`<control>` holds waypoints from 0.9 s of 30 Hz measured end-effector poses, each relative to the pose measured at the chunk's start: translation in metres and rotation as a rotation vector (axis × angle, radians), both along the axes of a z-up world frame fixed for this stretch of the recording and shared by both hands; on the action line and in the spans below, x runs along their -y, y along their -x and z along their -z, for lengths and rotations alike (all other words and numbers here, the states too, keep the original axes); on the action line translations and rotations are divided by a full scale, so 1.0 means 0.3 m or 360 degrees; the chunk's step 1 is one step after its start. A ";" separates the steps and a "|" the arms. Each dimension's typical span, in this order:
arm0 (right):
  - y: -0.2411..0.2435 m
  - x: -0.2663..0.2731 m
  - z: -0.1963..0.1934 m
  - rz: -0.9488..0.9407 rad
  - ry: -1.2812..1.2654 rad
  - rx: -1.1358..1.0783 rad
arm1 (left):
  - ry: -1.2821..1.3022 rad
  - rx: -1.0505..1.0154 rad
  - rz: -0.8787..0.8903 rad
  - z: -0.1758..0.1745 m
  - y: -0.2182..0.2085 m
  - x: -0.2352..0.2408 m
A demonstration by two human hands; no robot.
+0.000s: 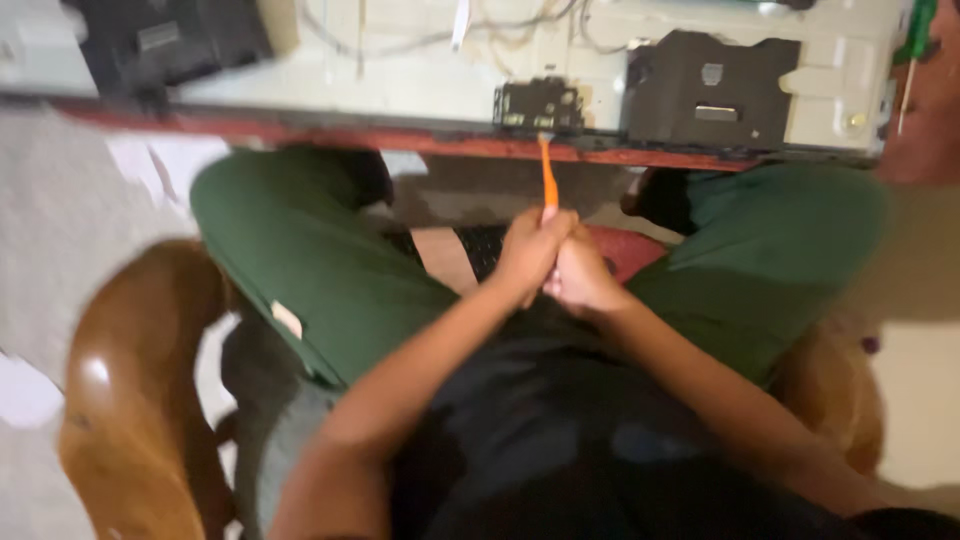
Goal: The person works on the back of a disassembled television, using an orange plastic pry tool to adjust components and connectors on the mainboard. They connect and disconnect ribbon cables and wire harnesses, then reposition a black plastic housing near the board.
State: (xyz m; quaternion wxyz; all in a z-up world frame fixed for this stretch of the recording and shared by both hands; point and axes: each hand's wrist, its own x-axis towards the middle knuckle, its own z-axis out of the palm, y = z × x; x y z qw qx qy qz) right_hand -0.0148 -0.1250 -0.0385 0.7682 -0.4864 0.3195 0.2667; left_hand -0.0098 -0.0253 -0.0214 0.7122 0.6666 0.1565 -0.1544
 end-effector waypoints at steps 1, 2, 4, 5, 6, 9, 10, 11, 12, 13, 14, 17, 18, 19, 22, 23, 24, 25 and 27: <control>0.008 0.001 -0.011 -0.0015 0.0041 0.0032 | 0.0179 -0.0069 -0.0008 0.001 0.006 0.008; 0.011 0.001 -0.019 -0.0029 0.0082 0.0063 | 0.0357 -0.0143 -0.0015 0.010 0.007 0.011; 0.019 -0.012 -0.027 -0.0031 0.0050 0.0168 | 0.0553 -0.0178 -0.0022 0.036 0.007 0.005; -0.006 -0.019 -0.030 -0.0030 -0.0017 0.0267 | 0.0583 -0.0110 -0.0029 0.050 -0.019 0.001; -0.024 -0.024 -0.036 -0.0031 -0.0082 0.0367 | 0.0614 -0.0043 -0.0035 0.062 -0.039 -0.002; -0.003 -0.034 -0.063 -0.0066 0.0077 0.0270 | 0.0580 -0.0012 0.0023 0.079 -0.009 -0.012; 0.012 -0.033 -0.074 -0.0091 0.0084 0.0268 | 0.0506 0.0040 0.0045 0.078 0.011 -0.012; 0.008 -0.022 -0.085 -0.0123 0.0095 0.0278 | 0.0433 0.0105 0.0061 0.074 0.014 -0.004; -0.006 -0.016 -0.091 -0.0155 0.0105 0.0289 | 0.0360 0.0170 0.0077 0.073 0.000 -0.001; -0.001 -0.014 -0.091 -0.0131 0.0078 0.0284 | 0.0372 0.0149 0.0089 0.075 0.008 0.001; -0.002 -0.014 -0.085 -0.0106 0.0050 0.0279 | 0.0385 0.0128 0.0101 0.083 0.003 -0.002; -0.029 -0.024 -0.058 -0.0132 -0.0019 0.0297 | 0.0533 0.0021 0.0105 0.121 -0.035 -0.018; -0.044 -0.030 -0.053 -0.0150 -0.0042 0.0322 | 0.0599 -0.0008 0.0109 0.133 -0.051 -0.027; -0.048 -0.028 -0.053 -0.0149 -0.0008 0.0272 | 0.0549 0.0083 0.0150 0.142 -0.050 -0.028; -0.032 0.011 -0.079 -0.0165 0.0030 0.0167 | 0.0535 0.0193 0.0262 0.145 -0.029 -0.014; -0.009 0.028 -0.091 -0.0188 -0.0006 0.0147 | 0.0618 0.0106 0.0282 0.138 -0.007 -0.010; 0.008 0.039 -0.100 -0.0212 -0.0042 0.0127 | 0.0699 0.0018 0.0303 0.129 0.004 -0.008; 0.024 0.054 -0.107 -0.0208 -0.0103 0.0147 | 0.0692 -0.0050 0.0338 0.117 0.015 -0.002; 0.052 0.073 -0.117 -0.0208 -0.0232 0.0189 | 0.0672 -0.0184 0.0402 0.085 0.031 -0.008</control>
